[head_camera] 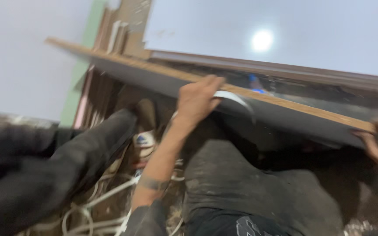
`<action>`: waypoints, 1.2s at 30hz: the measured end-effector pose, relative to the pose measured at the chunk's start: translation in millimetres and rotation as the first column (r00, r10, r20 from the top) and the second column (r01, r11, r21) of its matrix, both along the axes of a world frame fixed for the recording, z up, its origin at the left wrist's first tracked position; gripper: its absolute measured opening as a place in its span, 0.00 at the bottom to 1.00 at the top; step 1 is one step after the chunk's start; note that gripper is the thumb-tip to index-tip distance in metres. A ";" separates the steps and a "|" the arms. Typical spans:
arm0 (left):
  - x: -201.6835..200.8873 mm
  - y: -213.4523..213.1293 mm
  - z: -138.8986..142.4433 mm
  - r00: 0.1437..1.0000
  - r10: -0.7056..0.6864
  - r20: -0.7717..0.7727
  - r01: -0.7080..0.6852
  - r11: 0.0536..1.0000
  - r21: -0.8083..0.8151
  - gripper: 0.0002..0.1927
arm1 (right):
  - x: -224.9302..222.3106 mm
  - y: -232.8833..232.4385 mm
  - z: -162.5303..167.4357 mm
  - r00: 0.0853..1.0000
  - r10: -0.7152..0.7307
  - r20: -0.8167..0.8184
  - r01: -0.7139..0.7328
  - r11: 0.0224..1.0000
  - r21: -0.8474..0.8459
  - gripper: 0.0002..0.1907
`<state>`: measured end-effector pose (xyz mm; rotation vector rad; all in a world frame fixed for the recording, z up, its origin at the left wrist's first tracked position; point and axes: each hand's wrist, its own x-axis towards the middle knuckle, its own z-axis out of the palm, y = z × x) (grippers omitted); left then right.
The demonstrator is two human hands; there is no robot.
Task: The person sits on the workshop floor with a long white board across their lap, aligns a strip of white edge banding along the board's edge, and presses it down using a hand-held iron-like tool. They then run the tool along the taped edge, trim the banding by hand, and sand the edge with a sanding block.
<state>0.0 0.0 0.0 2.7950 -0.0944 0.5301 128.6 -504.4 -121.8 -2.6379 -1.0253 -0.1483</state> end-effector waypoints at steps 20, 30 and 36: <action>-7.4 42.0 15.5 0.994 0.064 -0.089 -0.067 0.997 -0.035 0.18 | -38.1 99.6 79.1 0.982 -0.126 0.141 0.142 0.983 -0.113 0.18; 11.2 7.2 51.2 0.998 0.023 -0.054 -0.035 0.972 -0.231 0.08 | -28.2 140.7 128.7 0.997 -0.063 0.054 0.061 0.998 0.031 0.22; 43.0 -37.3 33.5 0.986 -0.142 -0.085 0.136 0.988 -0.079 0.13 | -31.0 164.3 144.5 0.999 0.024 -0.044 -0.012 0.966 0.260 0.23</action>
